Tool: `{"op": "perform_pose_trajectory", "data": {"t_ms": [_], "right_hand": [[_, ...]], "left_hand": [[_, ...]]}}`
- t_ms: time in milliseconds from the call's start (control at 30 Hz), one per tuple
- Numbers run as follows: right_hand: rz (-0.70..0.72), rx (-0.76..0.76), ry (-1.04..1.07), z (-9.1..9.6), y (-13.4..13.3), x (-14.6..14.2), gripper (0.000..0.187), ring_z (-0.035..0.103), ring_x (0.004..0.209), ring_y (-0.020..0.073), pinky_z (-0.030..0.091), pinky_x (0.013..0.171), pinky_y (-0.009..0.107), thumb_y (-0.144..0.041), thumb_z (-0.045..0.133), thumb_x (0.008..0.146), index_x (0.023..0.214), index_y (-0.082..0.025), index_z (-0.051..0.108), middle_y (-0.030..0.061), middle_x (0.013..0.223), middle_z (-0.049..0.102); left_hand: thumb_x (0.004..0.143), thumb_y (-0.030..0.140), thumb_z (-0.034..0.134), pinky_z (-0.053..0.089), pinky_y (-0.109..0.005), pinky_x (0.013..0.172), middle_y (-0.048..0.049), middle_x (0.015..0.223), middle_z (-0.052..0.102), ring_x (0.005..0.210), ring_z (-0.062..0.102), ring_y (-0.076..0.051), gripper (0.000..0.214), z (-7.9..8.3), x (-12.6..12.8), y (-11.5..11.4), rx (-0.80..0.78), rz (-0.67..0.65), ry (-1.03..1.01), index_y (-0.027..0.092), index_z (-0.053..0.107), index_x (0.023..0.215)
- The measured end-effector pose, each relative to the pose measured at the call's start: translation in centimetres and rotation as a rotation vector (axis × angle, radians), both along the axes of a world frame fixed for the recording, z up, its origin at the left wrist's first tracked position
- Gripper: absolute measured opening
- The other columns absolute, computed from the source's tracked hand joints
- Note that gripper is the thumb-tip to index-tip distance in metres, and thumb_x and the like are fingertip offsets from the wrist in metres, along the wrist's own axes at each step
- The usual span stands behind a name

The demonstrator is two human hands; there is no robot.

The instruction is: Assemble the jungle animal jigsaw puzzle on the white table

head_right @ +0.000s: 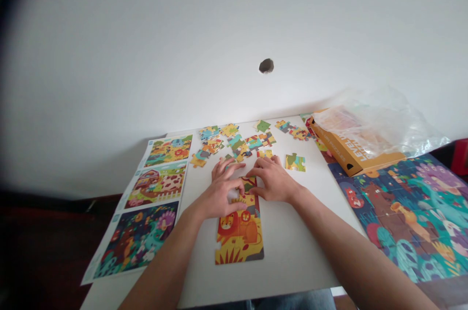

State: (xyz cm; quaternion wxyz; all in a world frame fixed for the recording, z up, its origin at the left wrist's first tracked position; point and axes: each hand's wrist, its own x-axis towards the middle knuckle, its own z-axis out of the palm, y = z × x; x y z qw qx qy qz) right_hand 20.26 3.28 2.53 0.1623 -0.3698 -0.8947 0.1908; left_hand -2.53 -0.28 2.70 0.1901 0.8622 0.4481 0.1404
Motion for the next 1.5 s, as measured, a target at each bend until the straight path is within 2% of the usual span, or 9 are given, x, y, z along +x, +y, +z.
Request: {"op": "perform_pose_trajectory", "data": {"t_ms": [1267,1500], "right_hand": [[0.02,-0.037,0.004,0.14,-0.08,-0.16,0.032,0.057,0.098,0.023,0.03,0.09,0.04,-0.042,0.072,0.082,0.109,-0.026,0.07,0.006,0.099,0.061],[0.017,-0.005,-0.001,0.15,-0.04,-0.05,0.034,0.058,0.098,0.0231,0.031,0.088,0.038,-0.042,0.072,0.082,0.11,-0.025,0.069,0.0055,0.099,0.064]], "left_hand": [[0.067,0.043,0.084,0.002,-0.067,0.119,-0.0018,0.149,0.045,0.148,0.016,-0.038,0.028,0.12,0.07,-0.13,-0.01,-0.021,-0.01,0.025,0.067,0.081],[0.066,0.049,0.084,0.001,-0.065,0.12,-0.0033,0.149,0.045,0.148,0.017,-0.037,0.032,0.0,-0.09,-0.05,0.002,-0.023,-0.009,0.025,0.068,0.081]]}}
